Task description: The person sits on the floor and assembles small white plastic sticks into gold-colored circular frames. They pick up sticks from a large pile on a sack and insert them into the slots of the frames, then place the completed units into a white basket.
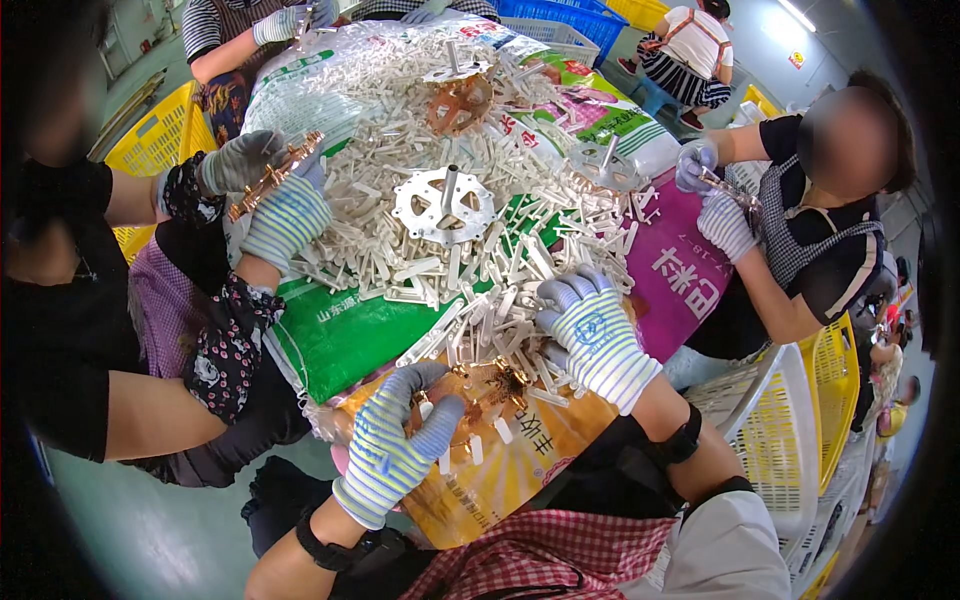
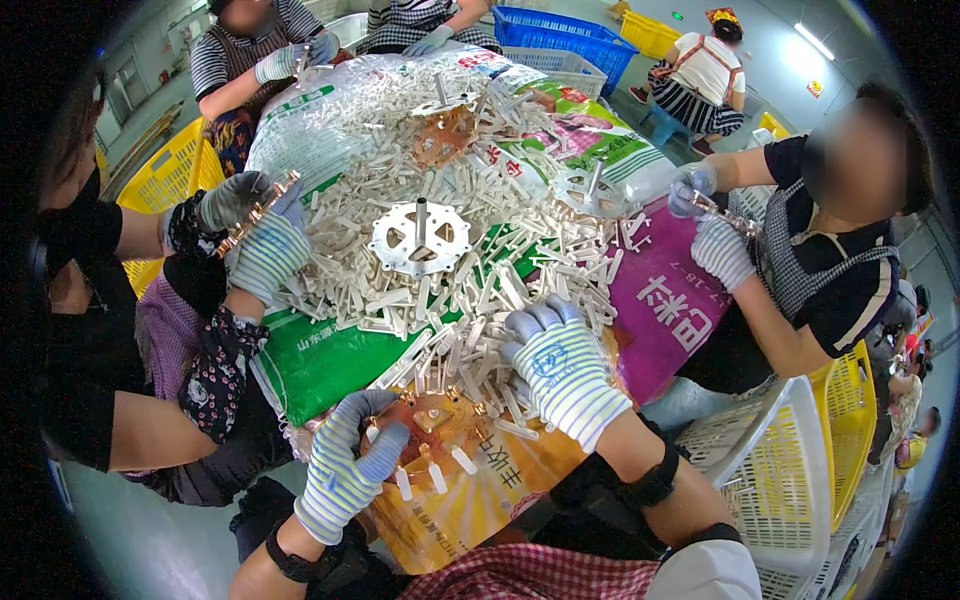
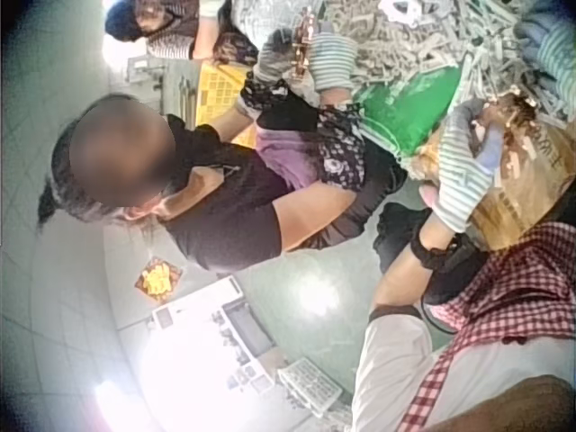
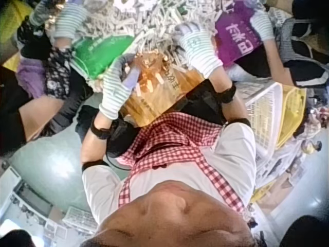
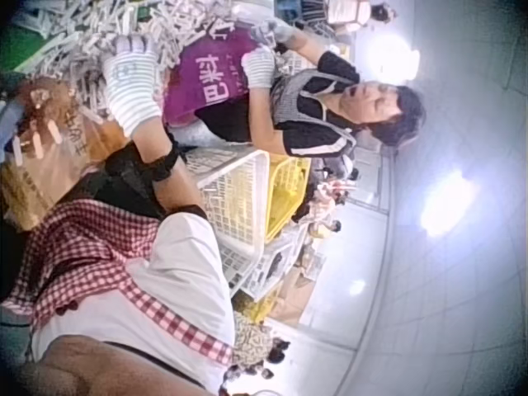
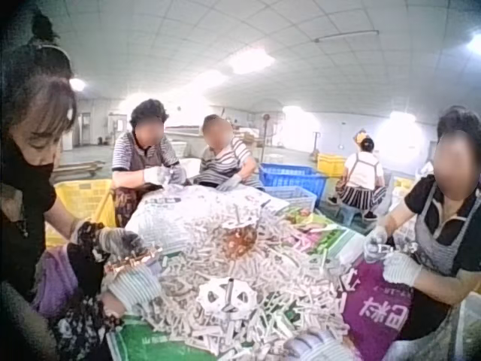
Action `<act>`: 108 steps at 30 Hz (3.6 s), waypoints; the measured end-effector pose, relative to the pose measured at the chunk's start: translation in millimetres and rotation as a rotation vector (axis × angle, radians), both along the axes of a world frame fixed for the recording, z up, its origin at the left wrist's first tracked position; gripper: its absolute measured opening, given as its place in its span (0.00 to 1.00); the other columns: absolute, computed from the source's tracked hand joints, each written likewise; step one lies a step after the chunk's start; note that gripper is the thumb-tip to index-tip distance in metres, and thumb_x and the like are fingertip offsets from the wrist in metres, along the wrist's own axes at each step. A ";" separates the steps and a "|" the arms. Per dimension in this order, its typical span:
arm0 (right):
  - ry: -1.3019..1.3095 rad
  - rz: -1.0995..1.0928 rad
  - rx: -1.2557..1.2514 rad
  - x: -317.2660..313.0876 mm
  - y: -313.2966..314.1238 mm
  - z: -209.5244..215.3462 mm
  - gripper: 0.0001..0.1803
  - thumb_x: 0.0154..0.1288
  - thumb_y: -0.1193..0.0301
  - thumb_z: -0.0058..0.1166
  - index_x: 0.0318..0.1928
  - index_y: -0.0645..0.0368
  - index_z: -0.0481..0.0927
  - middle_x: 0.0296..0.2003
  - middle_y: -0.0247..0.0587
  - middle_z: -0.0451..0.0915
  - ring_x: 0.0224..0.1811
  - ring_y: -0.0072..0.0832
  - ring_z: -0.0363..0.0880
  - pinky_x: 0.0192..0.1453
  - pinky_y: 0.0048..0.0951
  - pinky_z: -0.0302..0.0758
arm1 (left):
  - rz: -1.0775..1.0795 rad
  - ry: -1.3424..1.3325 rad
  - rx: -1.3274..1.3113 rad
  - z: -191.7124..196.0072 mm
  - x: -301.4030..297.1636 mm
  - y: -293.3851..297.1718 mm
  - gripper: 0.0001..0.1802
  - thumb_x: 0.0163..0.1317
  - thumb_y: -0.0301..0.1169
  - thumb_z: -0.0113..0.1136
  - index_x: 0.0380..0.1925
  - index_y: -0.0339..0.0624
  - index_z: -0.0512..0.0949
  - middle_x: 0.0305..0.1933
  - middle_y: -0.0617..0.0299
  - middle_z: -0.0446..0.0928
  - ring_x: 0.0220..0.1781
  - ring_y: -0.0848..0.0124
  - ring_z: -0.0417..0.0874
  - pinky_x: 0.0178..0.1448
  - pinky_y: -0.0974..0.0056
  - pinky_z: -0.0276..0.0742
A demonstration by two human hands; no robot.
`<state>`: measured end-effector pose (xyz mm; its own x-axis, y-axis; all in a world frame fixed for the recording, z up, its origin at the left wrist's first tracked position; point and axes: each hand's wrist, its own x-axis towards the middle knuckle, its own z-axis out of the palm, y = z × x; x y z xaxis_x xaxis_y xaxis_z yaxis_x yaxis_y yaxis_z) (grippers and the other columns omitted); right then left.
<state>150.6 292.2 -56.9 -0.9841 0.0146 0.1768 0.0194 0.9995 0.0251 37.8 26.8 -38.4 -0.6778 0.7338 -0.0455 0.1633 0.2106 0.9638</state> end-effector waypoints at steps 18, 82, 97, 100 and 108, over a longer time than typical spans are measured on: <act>0.416 0.234 -0.866 -4.4 -59.0 36.9 0.11 0.54 0.69 0.69 0.36 0.52 0.80 0.48 0.39 0.78 0.58 0.44 0.75 0.68 0.49 0.65 | -0.044 -0.066 0.081 -2.5 5.3 -0.3 0.20 0.71 0.27 0.56 0.60 0.35 0.76 0.47 0.54 0.82 0.46 0.69 0.82 0.53 0.64 0.77; 0.400 0.291 -0.705 -8.0 -80.2 28.2 0.08 0.60 0.69 0.62 0.38 0.55 0.78 0.50 0.43 0.77 0.57 0.47 0.74 0.66 0.54 0.67 | -0.102 -0.035 0.052 5.4 -0.4 -3.7 0.24 0.66 0.25 0.57 0.62 0.33 0.74 0.56 0.50 0.81 0.59 0.65 0.81 0.63 0.64 0.76; 0.329 0.305 -0.782 -9.5 -86.8 8.6 0.12 0.60 0.65 0.60 0.39 0.60 0.77 0.47 0.47 0.77 0.55 0.50 0.75 0.61 0.54 0.69 | -0.088 -0.179 0.071 12.7 1.9 0.0 0.23 0.61 0.30 0.71 0.54 0.32 0.77 0.45 0.59 0.81 0.44 0.74 0.81 0.48 0.68 0.80; 0.324 0.284 -0.791 -8.1 -93.2 9.9 0.13 0.62 0.63 0.59 0.39 0.59 0.77 0.48 0.47 0.77 0.55 0.51 0.75 0.62 0.55 0.69 | -0.073 -0.079 0.042 11.0 0.3 -1.1 0.22 0.61 0.31 0.72 0.51 0.33 0.77 0.42 0.61 0.81 0.42 0.75 0.81 0.48 0.69 0.79; 0.439 0.014 -0.745 -7.2 -43.2 23.5 0.13 0.56 0.63 0.66 0.35 0.58 0.80 0.46 0.43 0.77 0.51 0.44 0.75 0.64 0.52 0.68 | -0.034 -0.112 0.011 15.8 3.4 -4.7 0.20 0.60 0.30 0.72 0.49 0.34 0.78 0.38 0.62 0.81 0.40 0.76 0.81 0.47 0.69 0.79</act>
<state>143.3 249.0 -33.5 -0.8298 0.2662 0.4905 -0.1390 0.7526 -0.6436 41.3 22.1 -22.6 -0.6437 0.7571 -0.1113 0.0612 0.1959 0.9787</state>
